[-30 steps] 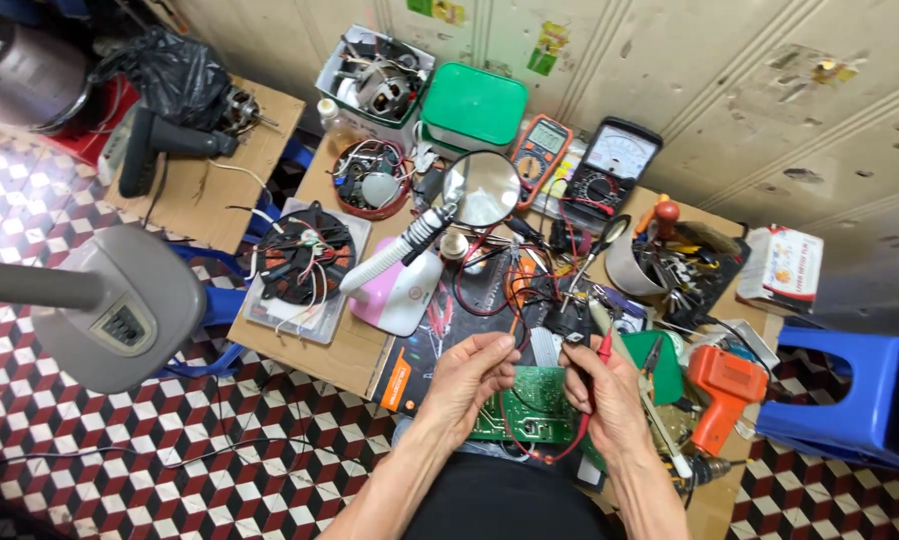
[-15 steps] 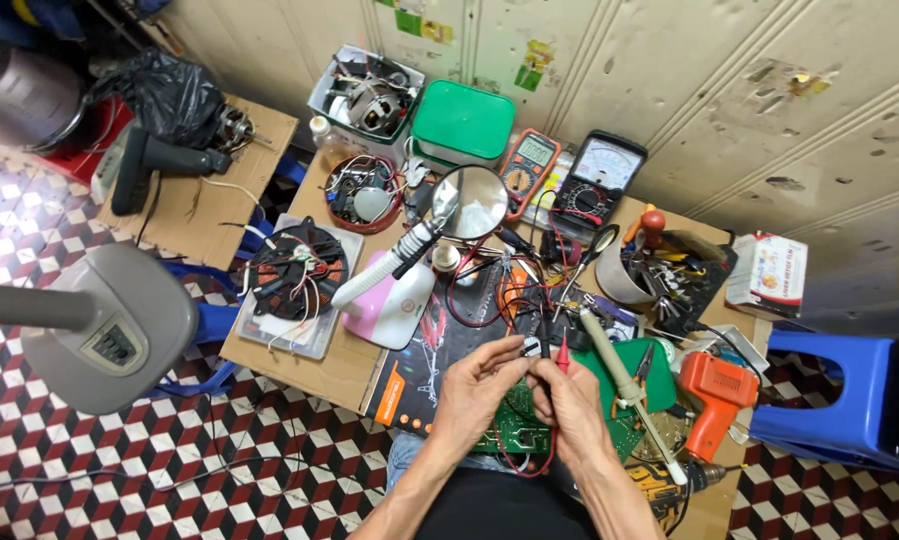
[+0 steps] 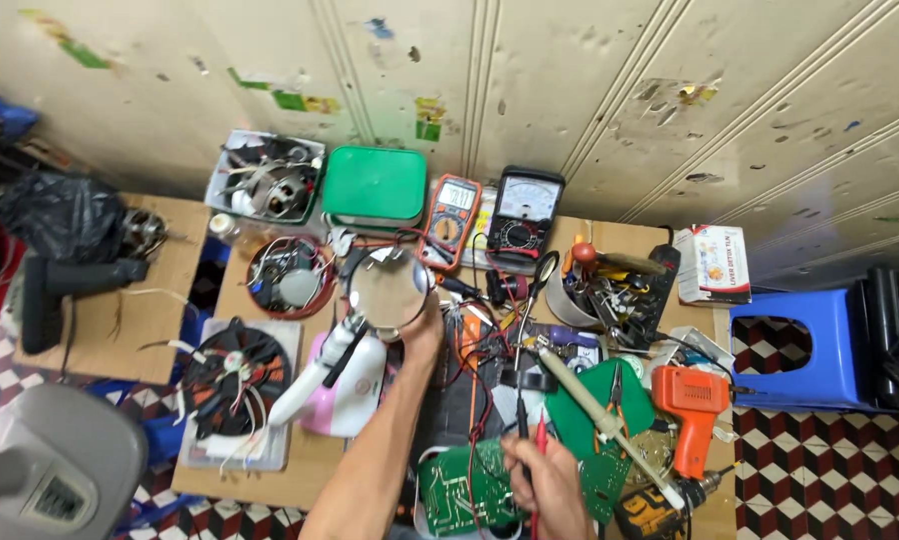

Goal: The person works on a green circuit board at a cluttered workbench. They use a soldering iron to work on the board, then use a multimeter to test components. Later, they use a heat gun to apply heat to the circuit board while holding it with their other hand.

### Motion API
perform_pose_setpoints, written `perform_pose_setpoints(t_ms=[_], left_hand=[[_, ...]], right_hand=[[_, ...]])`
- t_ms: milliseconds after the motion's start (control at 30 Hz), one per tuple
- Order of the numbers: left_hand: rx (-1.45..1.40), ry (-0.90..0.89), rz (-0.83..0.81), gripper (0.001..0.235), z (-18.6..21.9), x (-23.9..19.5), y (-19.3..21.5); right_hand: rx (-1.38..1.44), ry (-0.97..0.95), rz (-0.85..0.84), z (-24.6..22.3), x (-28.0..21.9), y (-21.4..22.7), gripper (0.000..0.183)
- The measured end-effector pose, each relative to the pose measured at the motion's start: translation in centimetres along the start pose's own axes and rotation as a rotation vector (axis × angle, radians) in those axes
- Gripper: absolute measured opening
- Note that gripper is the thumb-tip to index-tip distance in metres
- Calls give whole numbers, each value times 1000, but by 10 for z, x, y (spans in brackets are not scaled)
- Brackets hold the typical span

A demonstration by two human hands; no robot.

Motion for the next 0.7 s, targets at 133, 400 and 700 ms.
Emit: perform_pose_setpoints(t_ms=[133,400,700], left_hand=[[245,-52,49,48,-33,44,-27],[338,-25,129,25,-27,57,-15],[209,-14,-130,33,121,-49,72]], right_hand=[[-21,-107,-4,28,24,11,20],[70,-169,109,55,39,30,14],[-50,78,96,-33,10,14,20]])
Point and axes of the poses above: each hand's wrist, its own x-axis towards the middle knuckle, its own y-axis out of the back of the hand, z = x × y, the point moved 3 cm from there along x, towards the middle knuckle, and after that the axes turned 2 degrees about z, right-handed, at the moved point
